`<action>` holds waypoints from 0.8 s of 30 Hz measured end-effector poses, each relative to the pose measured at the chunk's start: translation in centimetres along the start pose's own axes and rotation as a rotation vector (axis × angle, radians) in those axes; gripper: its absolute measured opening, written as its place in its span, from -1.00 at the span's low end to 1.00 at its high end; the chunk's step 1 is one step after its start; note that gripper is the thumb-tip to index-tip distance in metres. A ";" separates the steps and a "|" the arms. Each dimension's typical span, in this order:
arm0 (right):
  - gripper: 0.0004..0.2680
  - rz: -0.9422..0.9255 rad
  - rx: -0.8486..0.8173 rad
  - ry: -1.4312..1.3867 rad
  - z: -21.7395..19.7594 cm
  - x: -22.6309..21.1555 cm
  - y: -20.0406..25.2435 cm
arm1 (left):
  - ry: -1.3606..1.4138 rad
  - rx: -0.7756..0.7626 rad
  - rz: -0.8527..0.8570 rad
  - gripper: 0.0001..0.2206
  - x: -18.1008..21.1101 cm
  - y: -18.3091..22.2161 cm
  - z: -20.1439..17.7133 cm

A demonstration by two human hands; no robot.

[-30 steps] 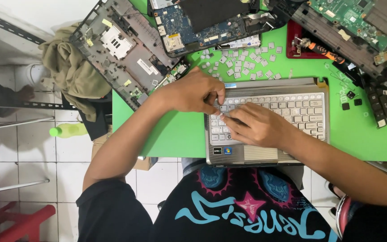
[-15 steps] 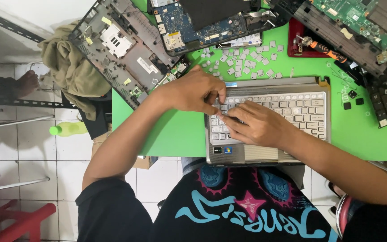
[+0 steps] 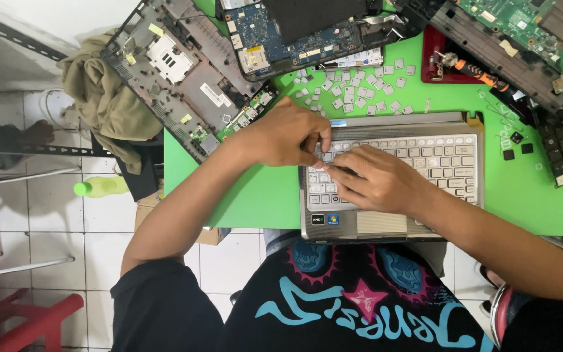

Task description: The person is meticulously placing and adjusting small plastic hinges or retainers onto a laptop keyboard frame using their fingers and a small tool.

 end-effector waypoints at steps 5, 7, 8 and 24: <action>-0.93 0.004 -0.011 0.005 0.2 0.3 0.2 | -0.010 -0.013 -0.030 -0.78 0.5 0.2 -0.3; -0.92 -0.001 -0.014 0.010 0.2 0.2 0.0 | -0.006 -0.012 -0.027 -0.79 0.5 0.3 -0.5; -0.92 -0.004 -0.010 0.009 0.1 0.1 -0.2 | 0.017 -0.017 -0.005 -0.79 0.6 0.4 -0.7; -0.94 0.007 -0.070 0.029 -0.1 0.1 0.1 | 0.026 -0.002 0.003 -0.80 0.3 0.2 -0.4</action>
Point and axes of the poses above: each hand's wrist, its own y-axis away from the middle knuckle, its own z-axis out of the palm, x = y × z, the point moved 1 cm from there along -y, towards the middle knuckle, and after that the axes turned 2 degrees about -z, right-handed, at the moved point
